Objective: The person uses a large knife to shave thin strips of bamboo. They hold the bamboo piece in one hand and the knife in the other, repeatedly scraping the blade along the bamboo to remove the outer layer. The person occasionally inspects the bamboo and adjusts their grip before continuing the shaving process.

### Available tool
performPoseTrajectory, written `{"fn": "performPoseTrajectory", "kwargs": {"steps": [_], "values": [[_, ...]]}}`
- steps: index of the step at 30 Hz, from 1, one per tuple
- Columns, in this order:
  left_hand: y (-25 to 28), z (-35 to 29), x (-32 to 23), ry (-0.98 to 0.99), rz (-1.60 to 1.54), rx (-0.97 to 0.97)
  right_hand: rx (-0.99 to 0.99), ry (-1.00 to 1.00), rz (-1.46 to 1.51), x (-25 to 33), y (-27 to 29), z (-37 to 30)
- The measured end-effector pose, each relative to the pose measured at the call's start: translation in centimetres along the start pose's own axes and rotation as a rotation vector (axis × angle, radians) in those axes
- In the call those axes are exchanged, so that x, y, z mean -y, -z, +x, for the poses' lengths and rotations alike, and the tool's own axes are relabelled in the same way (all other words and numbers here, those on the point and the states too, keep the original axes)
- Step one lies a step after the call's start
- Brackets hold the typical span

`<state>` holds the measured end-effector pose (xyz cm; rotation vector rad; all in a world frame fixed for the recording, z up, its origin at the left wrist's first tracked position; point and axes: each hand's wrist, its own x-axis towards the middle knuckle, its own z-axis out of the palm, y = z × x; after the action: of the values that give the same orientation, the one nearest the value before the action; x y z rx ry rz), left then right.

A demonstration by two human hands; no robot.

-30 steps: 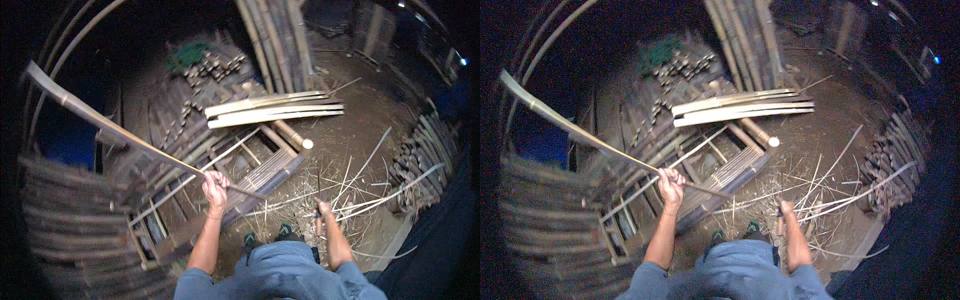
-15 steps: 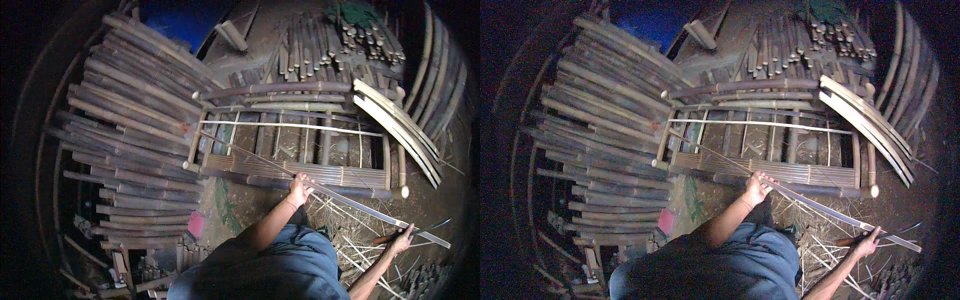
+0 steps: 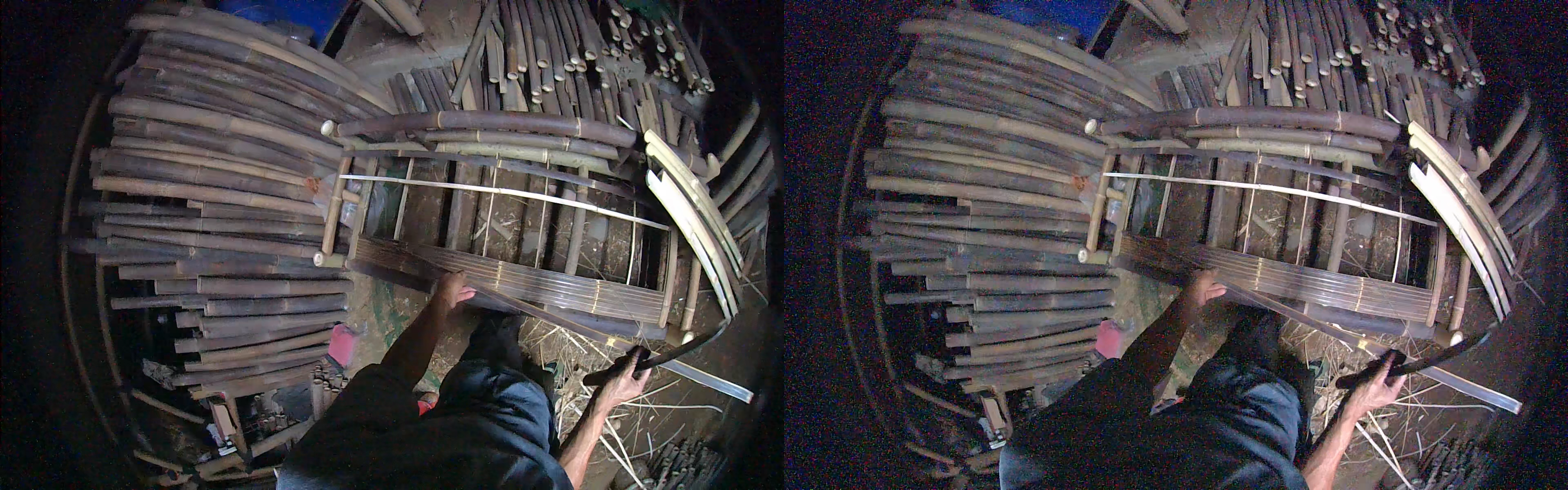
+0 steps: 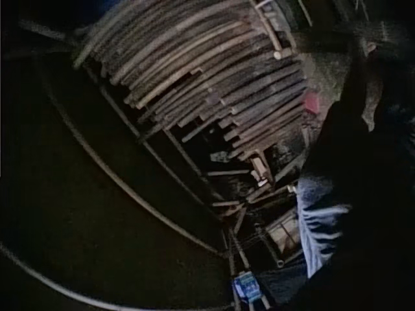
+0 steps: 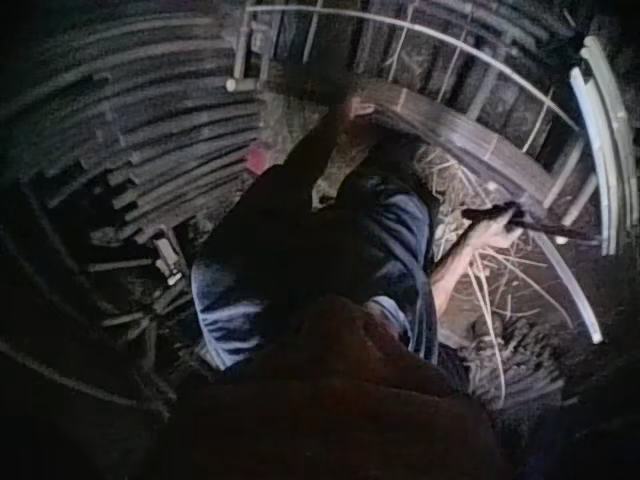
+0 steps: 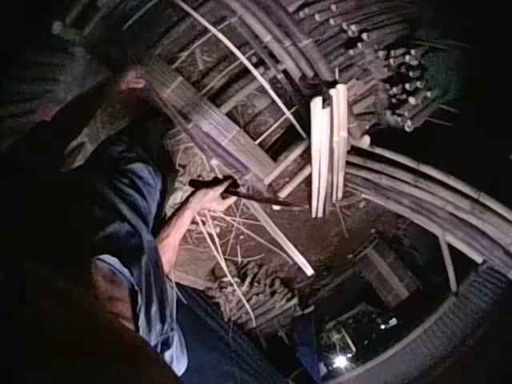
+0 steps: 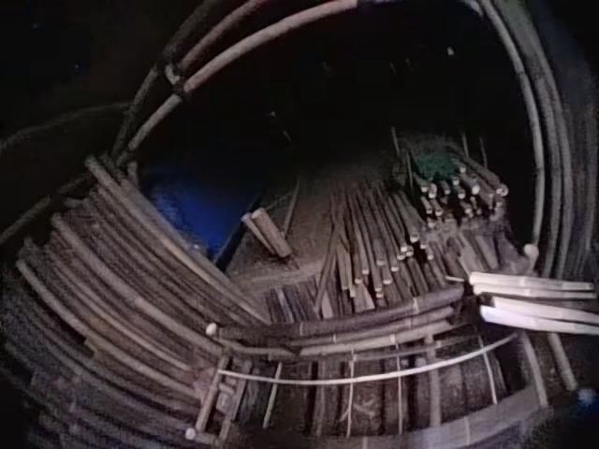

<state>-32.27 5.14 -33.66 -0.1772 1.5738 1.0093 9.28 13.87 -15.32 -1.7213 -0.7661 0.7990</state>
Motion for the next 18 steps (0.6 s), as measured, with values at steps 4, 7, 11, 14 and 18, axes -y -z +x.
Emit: {"fn": "performPoseTrajectory", "kwargs": {"steps": [4, 7, 11, 14, 18], "values": [[-0.8, -0.1, -1.1, 0.033, 0.028, -0.055, -0.078, -0.102, -0.020, 1.9, -1.2, -0.4], [-1.0, 0.0, -0.8, -0.056, -0.019, 0.007, -0.158, -0.030, -0.104, 1.1, -0.6, -0.1], [0.8, 1.4, -0.4, -0.014, 0.020, 0.068, -0.059, -0.018, -0.011, -1.6, 0.3, 0.2], [2.6, 2.8, -0.3, 0.039, 0.014, 0.074, -0.069, 0.023, -0.007, -0.7, -1.1, -0.4], [1.6, 1.8, -0.8, -0.010, 0.203, 0.065, -0.087, -0.090, -0.013, -0.5, -1.1, -0.7]]}}
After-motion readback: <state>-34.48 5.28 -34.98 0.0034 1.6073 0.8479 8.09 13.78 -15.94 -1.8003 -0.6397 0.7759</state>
